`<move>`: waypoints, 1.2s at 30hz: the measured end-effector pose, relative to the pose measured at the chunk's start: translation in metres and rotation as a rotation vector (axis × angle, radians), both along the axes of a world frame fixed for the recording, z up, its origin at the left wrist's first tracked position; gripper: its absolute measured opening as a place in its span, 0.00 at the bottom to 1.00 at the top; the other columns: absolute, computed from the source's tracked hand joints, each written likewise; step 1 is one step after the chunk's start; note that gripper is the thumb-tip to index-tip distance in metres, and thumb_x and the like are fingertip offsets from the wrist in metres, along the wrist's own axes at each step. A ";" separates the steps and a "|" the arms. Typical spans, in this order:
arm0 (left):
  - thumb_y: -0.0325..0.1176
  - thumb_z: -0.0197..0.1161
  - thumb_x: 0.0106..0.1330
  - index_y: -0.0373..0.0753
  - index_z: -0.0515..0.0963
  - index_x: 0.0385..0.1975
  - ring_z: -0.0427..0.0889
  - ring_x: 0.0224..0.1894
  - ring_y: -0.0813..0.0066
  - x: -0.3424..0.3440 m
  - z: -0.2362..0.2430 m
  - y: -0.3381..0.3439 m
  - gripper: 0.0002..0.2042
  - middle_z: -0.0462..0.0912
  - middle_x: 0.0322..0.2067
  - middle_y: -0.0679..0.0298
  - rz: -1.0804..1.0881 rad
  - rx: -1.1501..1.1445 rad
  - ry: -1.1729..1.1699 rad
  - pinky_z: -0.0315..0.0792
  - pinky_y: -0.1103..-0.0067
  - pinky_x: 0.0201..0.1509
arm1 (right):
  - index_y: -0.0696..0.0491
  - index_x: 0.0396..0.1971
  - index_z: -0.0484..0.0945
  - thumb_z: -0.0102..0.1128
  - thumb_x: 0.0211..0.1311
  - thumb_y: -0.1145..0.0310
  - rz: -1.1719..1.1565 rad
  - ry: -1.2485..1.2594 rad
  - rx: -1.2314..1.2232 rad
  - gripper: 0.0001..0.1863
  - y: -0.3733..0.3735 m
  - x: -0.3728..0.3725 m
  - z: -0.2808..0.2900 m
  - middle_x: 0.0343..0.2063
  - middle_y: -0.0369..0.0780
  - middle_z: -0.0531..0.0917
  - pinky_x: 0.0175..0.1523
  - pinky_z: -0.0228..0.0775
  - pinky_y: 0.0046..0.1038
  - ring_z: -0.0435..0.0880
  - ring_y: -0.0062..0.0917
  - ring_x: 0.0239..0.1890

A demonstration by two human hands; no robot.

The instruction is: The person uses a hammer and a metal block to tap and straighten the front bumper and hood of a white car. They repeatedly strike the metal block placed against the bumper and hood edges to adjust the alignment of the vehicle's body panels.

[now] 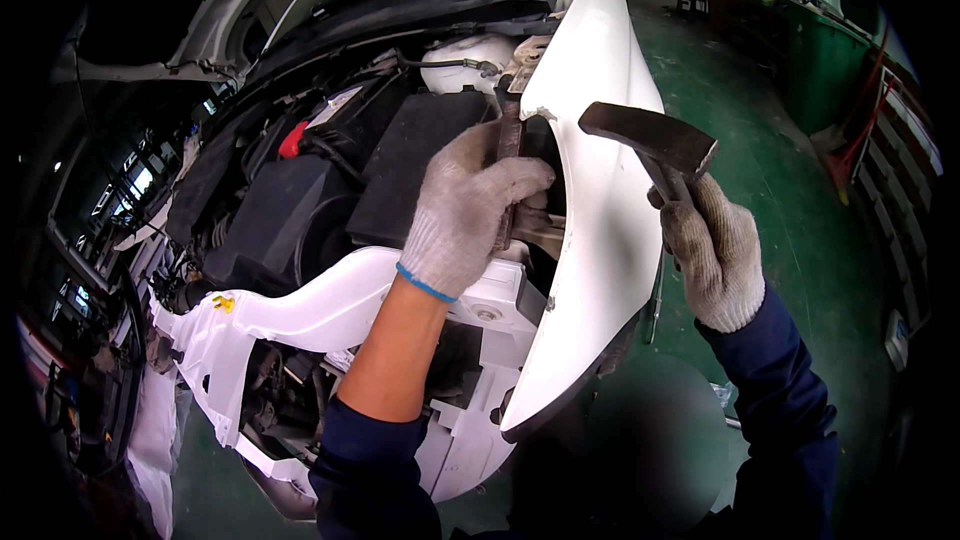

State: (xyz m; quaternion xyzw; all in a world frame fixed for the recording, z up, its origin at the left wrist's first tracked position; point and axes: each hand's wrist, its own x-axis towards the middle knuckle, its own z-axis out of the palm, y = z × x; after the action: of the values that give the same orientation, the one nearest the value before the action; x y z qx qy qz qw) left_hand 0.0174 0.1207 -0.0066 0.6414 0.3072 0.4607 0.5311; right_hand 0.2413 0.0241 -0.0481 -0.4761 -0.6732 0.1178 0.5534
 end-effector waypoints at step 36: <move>0.37 0.66 0.64 0.23 0.73 0.56 0.79 0.40 0.76 0.003 -0.009 -0.004 0.26 0.82 0.41 0.57 0.138 0.303 0.260 0.76 0.78 0.46 | 0.60 0.42 0.79 0.53 0.78 0.62 0.010 -0.017 -0.032 0.15 0.030 -0.019 0.011 0.22 0.40 0.78 0.32 0.69 0.26 0.77 0.22 0.24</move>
State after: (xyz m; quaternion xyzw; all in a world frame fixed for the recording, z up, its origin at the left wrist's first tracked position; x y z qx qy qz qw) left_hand 0.0208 0.1167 -0.0155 0.7456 0.3433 0.4501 0.3516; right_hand 0.2220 0.0539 -0.0367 -0.4827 -0.6781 0.1272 0.5394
